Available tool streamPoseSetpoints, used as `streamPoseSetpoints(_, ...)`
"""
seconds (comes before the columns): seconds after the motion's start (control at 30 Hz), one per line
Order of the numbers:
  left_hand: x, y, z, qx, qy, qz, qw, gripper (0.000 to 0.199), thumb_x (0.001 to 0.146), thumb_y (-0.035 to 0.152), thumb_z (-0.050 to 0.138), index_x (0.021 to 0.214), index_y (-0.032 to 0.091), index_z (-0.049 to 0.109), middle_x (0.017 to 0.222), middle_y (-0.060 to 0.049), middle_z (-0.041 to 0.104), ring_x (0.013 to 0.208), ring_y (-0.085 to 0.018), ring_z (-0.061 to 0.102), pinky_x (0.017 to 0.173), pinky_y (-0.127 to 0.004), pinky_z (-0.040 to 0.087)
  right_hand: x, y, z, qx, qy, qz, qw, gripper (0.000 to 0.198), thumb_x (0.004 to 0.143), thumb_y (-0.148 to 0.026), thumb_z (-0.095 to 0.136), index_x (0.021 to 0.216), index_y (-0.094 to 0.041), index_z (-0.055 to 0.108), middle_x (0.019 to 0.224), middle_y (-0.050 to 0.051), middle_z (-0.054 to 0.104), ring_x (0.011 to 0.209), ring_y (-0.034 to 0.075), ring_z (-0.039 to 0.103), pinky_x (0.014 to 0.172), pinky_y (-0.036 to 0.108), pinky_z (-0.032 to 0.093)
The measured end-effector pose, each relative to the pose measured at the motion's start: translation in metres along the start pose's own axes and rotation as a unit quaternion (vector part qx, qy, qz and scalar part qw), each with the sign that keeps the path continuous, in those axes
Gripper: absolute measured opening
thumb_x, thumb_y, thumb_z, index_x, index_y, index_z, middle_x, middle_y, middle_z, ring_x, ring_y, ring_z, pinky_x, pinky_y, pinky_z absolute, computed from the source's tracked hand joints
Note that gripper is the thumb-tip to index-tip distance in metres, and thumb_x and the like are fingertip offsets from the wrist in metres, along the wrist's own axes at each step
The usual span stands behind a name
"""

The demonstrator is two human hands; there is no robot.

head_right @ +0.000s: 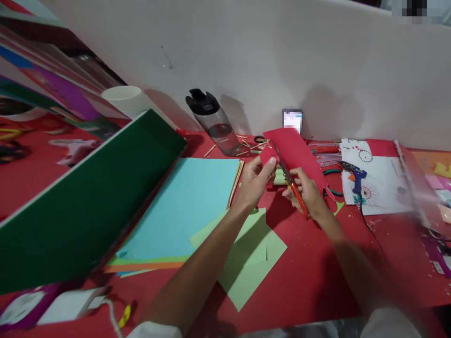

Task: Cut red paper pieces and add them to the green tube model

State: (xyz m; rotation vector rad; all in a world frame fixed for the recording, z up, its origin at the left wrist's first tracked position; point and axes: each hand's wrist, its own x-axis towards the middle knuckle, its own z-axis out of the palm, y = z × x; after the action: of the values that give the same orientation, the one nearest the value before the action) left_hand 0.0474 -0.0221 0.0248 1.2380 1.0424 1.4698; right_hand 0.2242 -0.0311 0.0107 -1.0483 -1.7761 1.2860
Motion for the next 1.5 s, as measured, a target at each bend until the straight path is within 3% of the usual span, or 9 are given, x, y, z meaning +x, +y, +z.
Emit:
streamPoseSetpoints(0.17, -0.001, -0.001, 0.001, 0.011, 0.033, -0.003, 0.999, 0.047, 0.095, 0.063, 0.065, 0.075, 0.023, 0.05, 0.063, 0.004, 0.044, 0.055, -0.011, 0.039, 0.052, -0.027, 0.035, -0.001, -0.008, 0.003, -0.019, -0.01, 0.009, 1.0, 0.067, 0.085, -0.079, 0.069, 0.118, -0.026, 0.046, 0.078, -0.004, 0.059, 0.057, 0.012, 0.053, 0.053, 0.025, 0.043)
streamPoseSetpoints(0.37, 0.003, 0.003, -0.006, 0.025, 0.008, 0.017, 1.0, 0.044, 0.094, 0.056, 0.064, 0.07, 0.023, 0.047, 0.064, 0.004, 0.044, 0.057, -0.012, 0.04, 0.056, -0.028, 0.036, -0.001, -0.004, -0.006, -0.056, -0.03, -0.013, 0.998, 0.068, 0.087, -0.081, 0.065, 0.12, -0.025, 0.046, 0.079, -0.004, 0.055, 0.063, 0.014, 0.053, 0.06, 0.027, 0.044)
streamPoseSetpoints(0.73, 0.008, 0.01, -0.019, 0.071, -0.058, 0.001, 0.996, 0.035, 0.092, 0.047, 0.064, 0.071, 0.022, 0.052, 0.06, 0.003, 0.051, 0.057, -0.013, 0.048, 0.058, -0.028, 0.04, -0.003, -0.01, -0.024, -0.096, -0.069, 0.009, 0.993, 0.044, 0.091, -0.055, 0.07, 0.119, -0.028, 0.047, 0.082, -0.005, 0.055, 0.066, 0.015, 0.048, 0.064, 0.029, 0.042)
streamPoseSetpoints(1.5, 0.012, 0.006, -0.028, 0.04, -0.104, -0.028, 0.993, 0.034, 0.091, 0.043, 0.068, 0.07, 0.02, 0.055, 0.059, 0.003, 0.055, 0.055, -0.012, 0.051, 0.057, -0.026, 0.042, -0.002, -0.01, -0.027, -0.071, -0.087, 0.031, 0.993, 0.051, 0.089, -0.064, 0.072, 0.115, -0.027, 0.049, 0.074, -0.007, 0.05, 0.056, 0.012, 0.041, 0.055, 0.025, 0.034)
